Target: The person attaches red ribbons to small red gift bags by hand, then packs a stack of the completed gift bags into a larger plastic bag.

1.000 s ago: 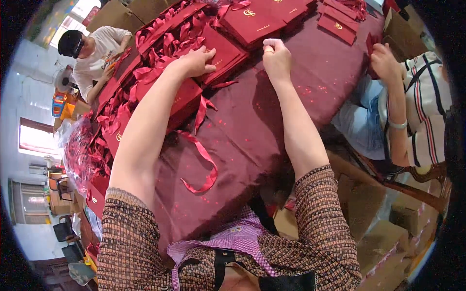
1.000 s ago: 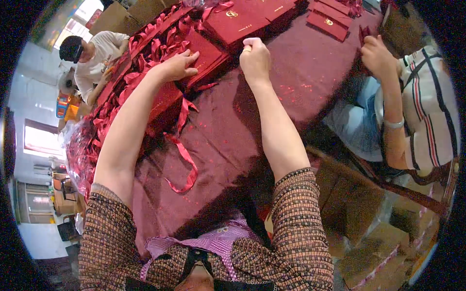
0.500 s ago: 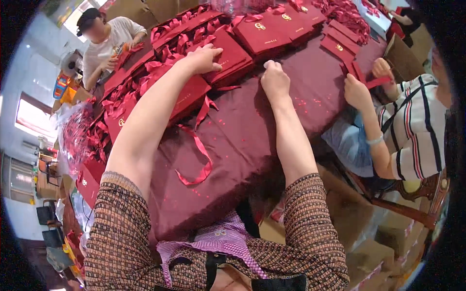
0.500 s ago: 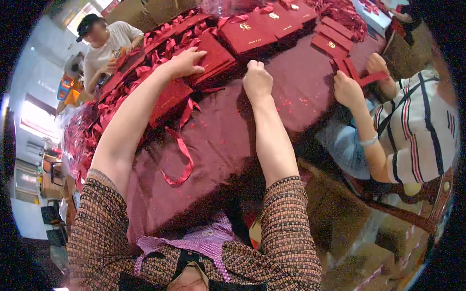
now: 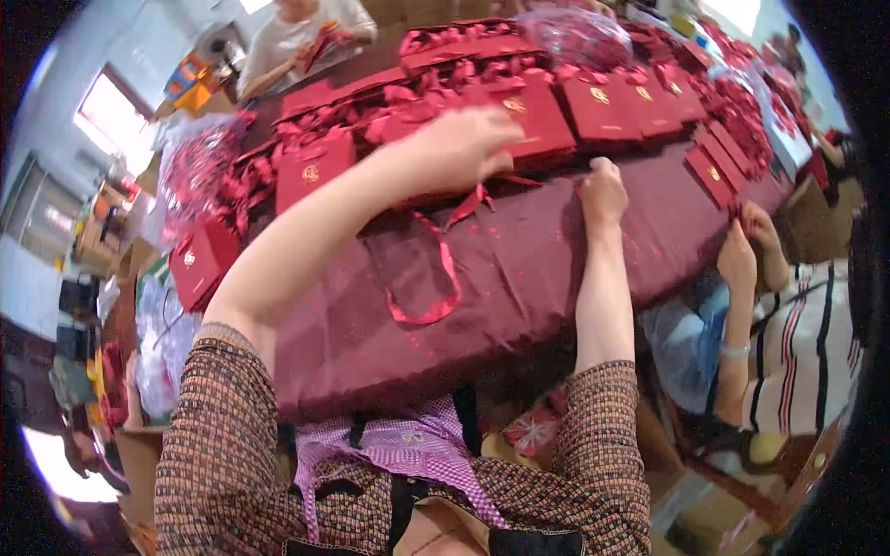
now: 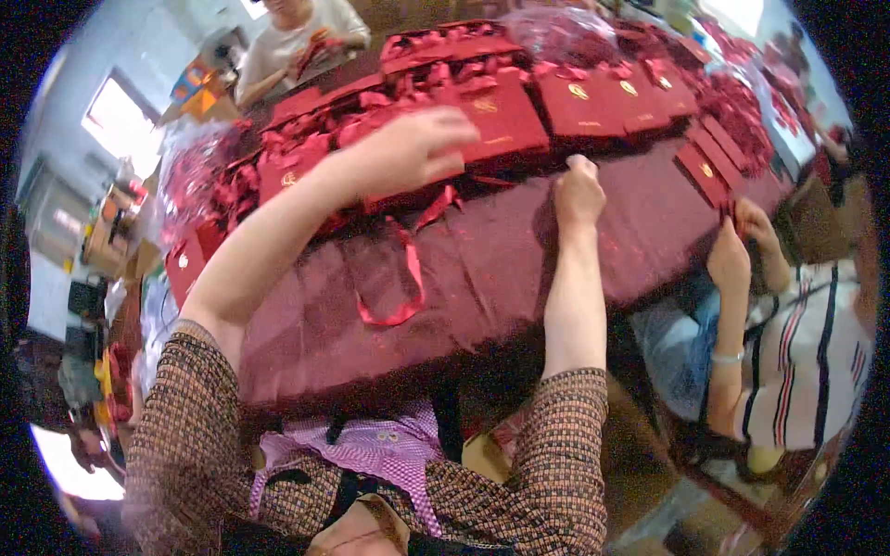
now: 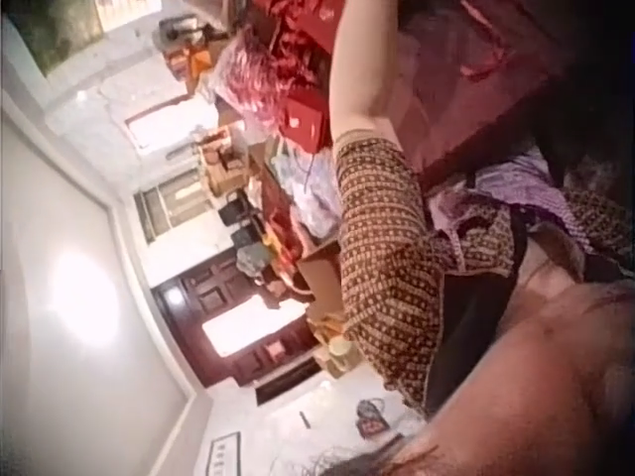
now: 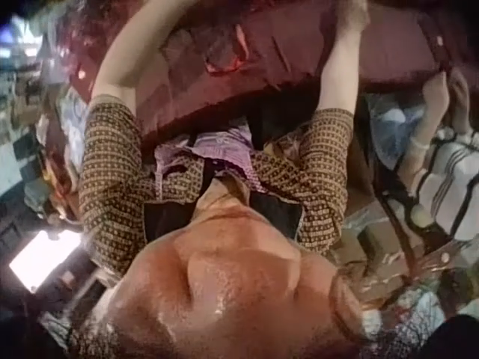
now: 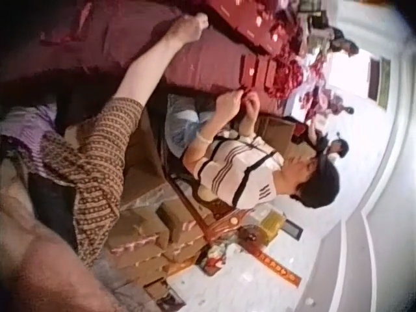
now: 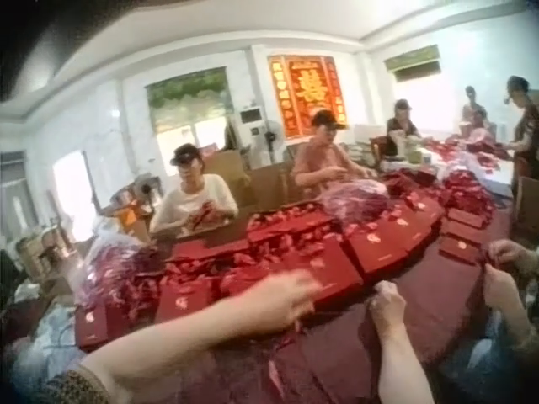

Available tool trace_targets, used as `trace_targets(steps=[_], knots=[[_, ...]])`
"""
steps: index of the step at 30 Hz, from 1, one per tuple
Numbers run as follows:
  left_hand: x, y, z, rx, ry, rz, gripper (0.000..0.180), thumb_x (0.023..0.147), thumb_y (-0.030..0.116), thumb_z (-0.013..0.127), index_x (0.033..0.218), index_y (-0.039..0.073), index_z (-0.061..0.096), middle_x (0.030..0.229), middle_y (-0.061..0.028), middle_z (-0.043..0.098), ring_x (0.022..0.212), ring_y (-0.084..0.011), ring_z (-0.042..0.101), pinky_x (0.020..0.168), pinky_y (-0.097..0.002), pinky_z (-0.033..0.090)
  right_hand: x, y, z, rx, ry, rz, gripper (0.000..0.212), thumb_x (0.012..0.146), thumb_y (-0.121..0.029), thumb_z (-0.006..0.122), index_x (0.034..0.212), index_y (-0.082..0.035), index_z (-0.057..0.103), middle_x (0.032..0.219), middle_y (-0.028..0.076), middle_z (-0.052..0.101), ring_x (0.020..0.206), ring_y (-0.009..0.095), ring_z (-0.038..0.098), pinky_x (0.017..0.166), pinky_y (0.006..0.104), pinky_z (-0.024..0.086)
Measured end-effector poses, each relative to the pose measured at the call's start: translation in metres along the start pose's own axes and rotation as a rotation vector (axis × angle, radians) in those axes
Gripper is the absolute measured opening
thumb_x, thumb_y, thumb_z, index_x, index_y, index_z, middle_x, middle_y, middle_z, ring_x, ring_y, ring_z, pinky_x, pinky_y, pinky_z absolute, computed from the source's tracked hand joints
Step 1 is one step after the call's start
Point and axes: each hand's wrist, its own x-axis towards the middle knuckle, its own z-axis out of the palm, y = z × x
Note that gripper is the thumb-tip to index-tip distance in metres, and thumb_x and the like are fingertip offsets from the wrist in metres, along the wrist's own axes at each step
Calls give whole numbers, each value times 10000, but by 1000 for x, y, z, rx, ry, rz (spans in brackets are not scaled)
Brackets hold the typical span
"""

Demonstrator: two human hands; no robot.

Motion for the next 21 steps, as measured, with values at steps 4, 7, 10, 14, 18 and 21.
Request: trace_targets(steps=[4, 7, 10, 14, 18, 21], knots=[[-118, 48, -28, -358, -203, 58, 358, 864, 203, 563, 1161, 9, 518, 1129, -187, 555, 1055, -354, 538, 893, -420, 452, 1, 13, 6, 30, 0, -87, 190, 809, -132, 528, 972, -121, 625, 981, 125, 629, 870, 309, 625, 730, 372, 521], [-206, 70, -41, -396, -191, -293, 394, 870, 248, 561, 1183, 12, 526, 1149, -194, 570, 1058, -353, 548, 913, -415, 438, 1, 29, 6, 19, 18, -27, 206, 836, -135, 487, 985, -93, 623, 934, 145, 637, 859, 335, 609, 767, 421, 495], [-297, 99, -62, -313, -36, -684, 329, 852, 186, 587, 1127, 5, 573, 1114, -190, 599, 1057, -350, 556, 898, -393, 451, 5, 10, 3, 84, 35, 11, 245, 869, -187, 479, 1075, -105, 582, 943, 177, 647, 875, 368, 613, 770, 452, 482], [-406, 142, -65, -584, 217, -1155, 243, 862, 33, 552, 1095, -28, 584, 1016, -133, 643, 937, -188, 621, 811, -277, 480, 13, 26, 8, 321, 173, 104, 268, 867, -201, 488, 1079, -81, 599, 949, 178, 660, 894, 340, 628, 800, 430, 477], [-460, 170, -71, -654, 457, -1413, 241, 891, 38, 537, 1111, -52, 573, 997, -114, 641, 907, -157, 618, 792, -254, 484, 6, -35, -42, 423, 54, 286, 313, 796, -117, 603, 1067, 38, 609, 1008, 171, 638, 934, 247, 598, 845, 338, 465], [-477, 175, -69, -503, 450, -1359, 249, 884, 86, 565, 1097, -40, 582, 984, -121, 654, 868, -157, 625, 778, -268, 489, -16, -72, -71, 587, 1, 149, 297, 844, -86, 581, 1117, 29, 593, 1057, 100, 627, 923, 186, 580, 835, 294, 467]])
